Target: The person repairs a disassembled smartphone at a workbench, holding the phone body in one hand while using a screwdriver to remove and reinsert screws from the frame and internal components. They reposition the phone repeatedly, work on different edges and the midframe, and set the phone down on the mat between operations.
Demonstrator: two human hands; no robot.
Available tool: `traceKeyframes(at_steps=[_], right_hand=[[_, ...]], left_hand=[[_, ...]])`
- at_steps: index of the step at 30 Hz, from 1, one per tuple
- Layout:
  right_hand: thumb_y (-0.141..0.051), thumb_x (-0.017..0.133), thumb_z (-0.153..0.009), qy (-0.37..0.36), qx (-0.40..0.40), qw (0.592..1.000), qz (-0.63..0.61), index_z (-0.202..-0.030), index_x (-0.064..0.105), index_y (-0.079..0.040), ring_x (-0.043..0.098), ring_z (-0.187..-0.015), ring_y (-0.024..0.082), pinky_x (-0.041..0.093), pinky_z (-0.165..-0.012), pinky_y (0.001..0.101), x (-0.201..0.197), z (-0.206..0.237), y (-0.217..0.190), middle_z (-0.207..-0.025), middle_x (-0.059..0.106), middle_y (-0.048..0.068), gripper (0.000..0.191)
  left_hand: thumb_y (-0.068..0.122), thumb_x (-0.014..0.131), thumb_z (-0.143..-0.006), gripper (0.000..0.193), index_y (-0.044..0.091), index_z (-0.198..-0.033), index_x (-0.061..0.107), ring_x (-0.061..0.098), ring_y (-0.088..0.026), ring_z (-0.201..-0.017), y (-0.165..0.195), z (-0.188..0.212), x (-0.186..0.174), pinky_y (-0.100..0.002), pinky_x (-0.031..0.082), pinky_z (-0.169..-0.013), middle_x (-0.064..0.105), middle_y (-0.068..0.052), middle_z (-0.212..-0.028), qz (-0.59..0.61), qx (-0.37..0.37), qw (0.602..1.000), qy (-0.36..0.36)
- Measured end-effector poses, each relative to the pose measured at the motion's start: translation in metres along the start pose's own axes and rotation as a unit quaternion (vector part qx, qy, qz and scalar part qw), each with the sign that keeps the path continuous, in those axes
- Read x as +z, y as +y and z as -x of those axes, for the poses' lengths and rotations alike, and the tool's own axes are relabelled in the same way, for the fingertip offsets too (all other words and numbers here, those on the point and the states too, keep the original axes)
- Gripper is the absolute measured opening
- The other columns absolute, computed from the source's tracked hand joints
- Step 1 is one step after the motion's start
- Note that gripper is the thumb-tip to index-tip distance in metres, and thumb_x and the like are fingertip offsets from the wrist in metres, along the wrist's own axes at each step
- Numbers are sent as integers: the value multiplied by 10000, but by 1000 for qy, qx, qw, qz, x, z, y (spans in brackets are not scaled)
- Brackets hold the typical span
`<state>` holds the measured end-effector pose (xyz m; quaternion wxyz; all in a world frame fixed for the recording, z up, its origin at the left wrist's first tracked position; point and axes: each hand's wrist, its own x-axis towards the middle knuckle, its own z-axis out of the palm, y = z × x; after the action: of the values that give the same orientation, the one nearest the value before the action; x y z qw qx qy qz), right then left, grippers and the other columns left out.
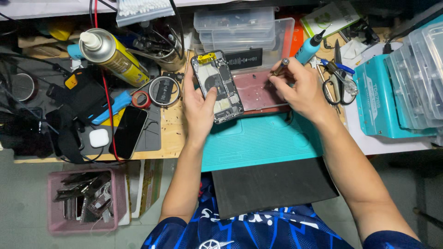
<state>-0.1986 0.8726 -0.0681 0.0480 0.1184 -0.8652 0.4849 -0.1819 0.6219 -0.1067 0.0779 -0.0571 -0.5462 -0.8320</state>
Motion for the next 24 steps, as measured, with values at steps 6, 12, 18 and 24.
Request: traceKeyframes(at_steps=[6,12,18,24], right_hand=[[-47,713,-995,34,-69,997,-8,-1120,628,33,696,-822,114,555,-749,253,-2,1,9,-905,712,65,171],[-49,714,-994,14,-52,998,-29,-1109,626,31,686,-824,93,559,-746,238,-1,0,16,-919,716,57,165],[-63,717,-981,-2,-5,1000,-19,-1094,628,24,643,-735,84,513,-641,229,4,1,14,-879,707,50,168],[-10,700,-1013,35,-51,994,-86,-1131,613,33,673,-860,73,540,-767,210,0,1,6,-979,716,56,153]], left_hand=[[-201,490,-943,700,-22,-1587,282,525,-197,-1408,3,2,-2,-293,429,-1170,403,-124,-1600,-67,77,994,-32],[-101,510,-1023,364,-68,-1372,612,628,-147,-1212,-9,5,-9,-269,477,-1084,666,-126,-1323,-85,8,996,-30],[-67,527,-1042,274,-60,-1273,673,652,-115,-1105,-14,6,-13,-246,511,-997,701,-100,-1220,-62,-6,997,-34],[-24,680,-986,183,-14,-1157,742,622,-84,-965,-7,6,-9,-216,489,-859,680,-56,-1057,-138,29,990,-17]])
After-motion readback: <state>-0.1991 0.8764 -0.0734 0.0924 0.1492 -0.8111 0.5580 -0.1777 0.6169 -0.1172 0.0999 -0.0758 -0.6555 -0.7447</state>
